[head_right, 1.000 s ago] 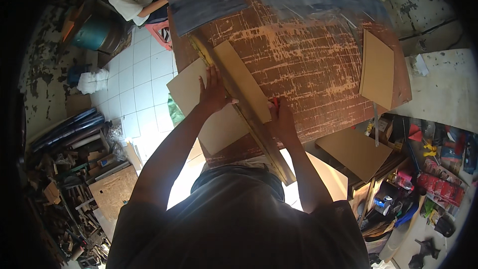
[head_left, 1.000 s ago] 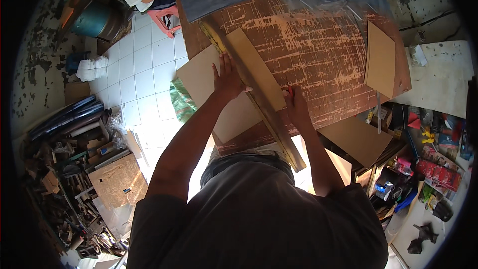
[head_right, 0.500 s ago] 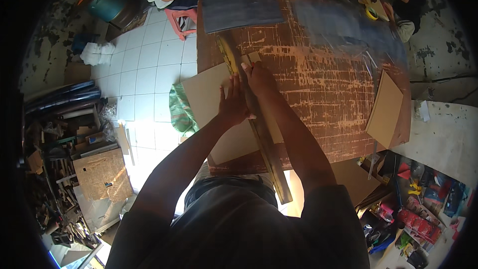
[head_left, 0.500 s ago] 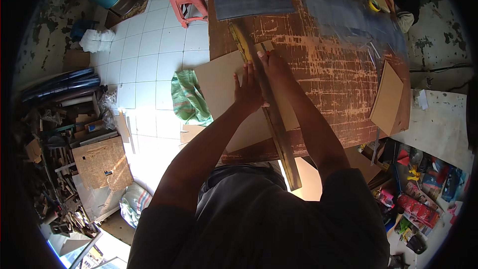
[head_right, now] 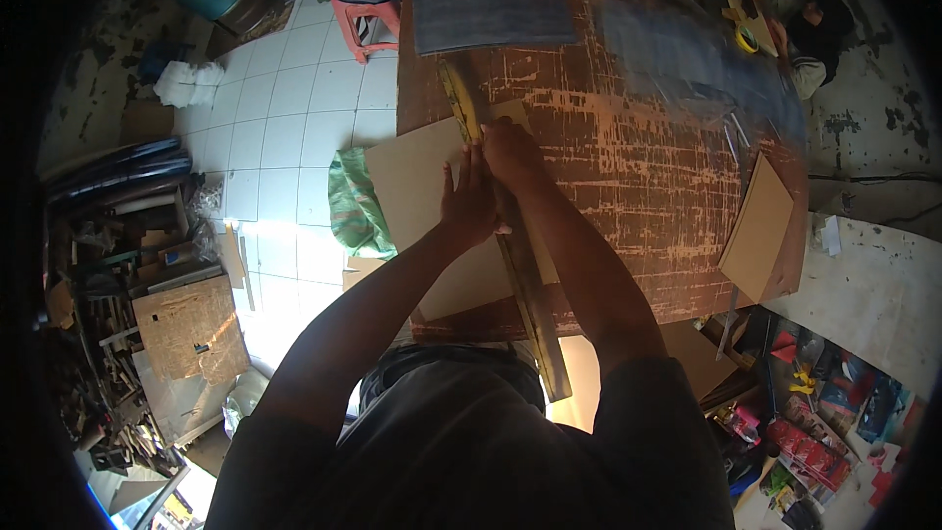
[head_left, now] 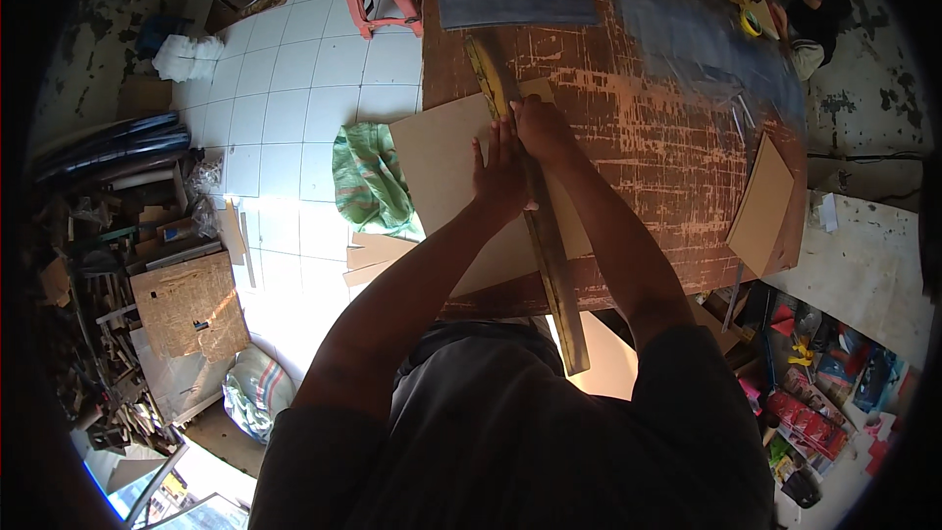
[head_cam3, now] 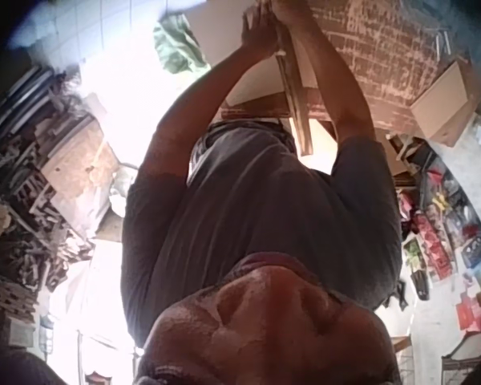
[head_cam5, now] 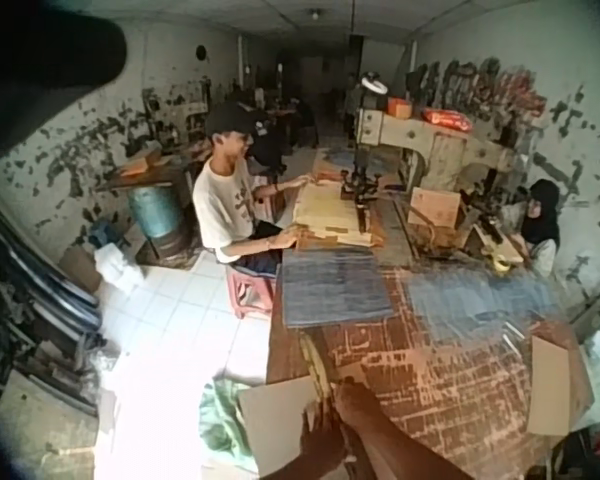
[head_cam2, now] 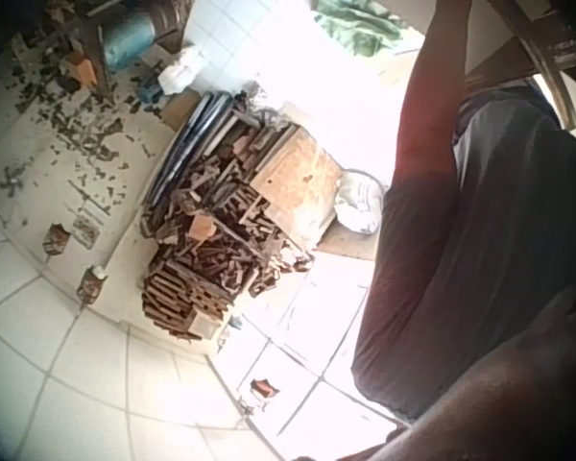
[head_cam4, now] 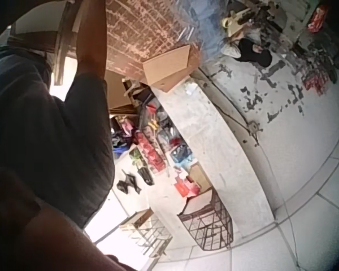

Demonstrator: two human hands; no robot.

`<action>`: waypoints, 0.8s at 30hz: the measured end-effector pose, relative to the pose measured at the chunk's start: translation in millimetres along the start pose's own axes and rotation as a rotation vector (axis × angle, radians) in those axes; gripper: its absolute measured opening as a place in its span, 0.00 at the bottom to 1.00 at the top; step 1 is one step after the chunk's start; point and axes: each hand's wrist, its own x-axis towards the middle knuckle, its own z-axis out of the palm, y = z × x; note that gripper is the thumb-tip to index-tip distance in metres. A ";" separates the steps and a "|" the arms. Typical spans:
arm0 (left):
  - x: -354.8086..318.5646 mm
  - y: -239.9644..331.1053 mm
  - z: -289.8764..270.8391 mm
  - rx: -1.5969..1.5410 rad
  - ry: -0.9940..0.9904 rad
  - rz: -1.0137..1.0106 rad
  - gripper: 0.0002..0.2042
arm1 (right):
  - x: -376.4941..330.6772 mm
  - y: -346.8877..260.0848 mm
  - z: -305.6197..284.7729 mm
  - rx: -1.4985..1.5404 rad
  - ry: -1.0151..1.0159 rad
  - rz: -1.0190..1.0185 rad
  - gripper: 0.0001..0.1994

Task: The person aligns cardboard sheets on a workbench, cuts them into pieces using a utility knife along a wooden straightedge, and stacks the cut cardboard pieces together.

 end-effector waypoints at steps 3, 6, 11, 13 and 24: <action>0.7 -0.6 2.0 -0.002 0.025 0.005 0.63 | 0.2 2.0 -3.9 -0.031 -0.054 -0.081 0.18; 0.6 1.8 4.4 0.010 0.020 0.017 0.63 | -1.7 5.9 -0.1 0.012 -0.072 0.035 0.18; -0.8 -2.5 5.5 0.000 0.027 0.013 0.63 | -51.8 12.1 -2.2 0.043 -0.095 0.005 0.20; -1.1 0.4 2.6 0.012 0.005 0.020 0.63 | -74.0 26.8 10.2 0.065 -0.105 0.091 0.20; -0.1 -0.4 -0.5 0.048 -0.025 0.010 0.61 | -244.6 56.5 8.7 -0.018 -0.217 0.247 0.17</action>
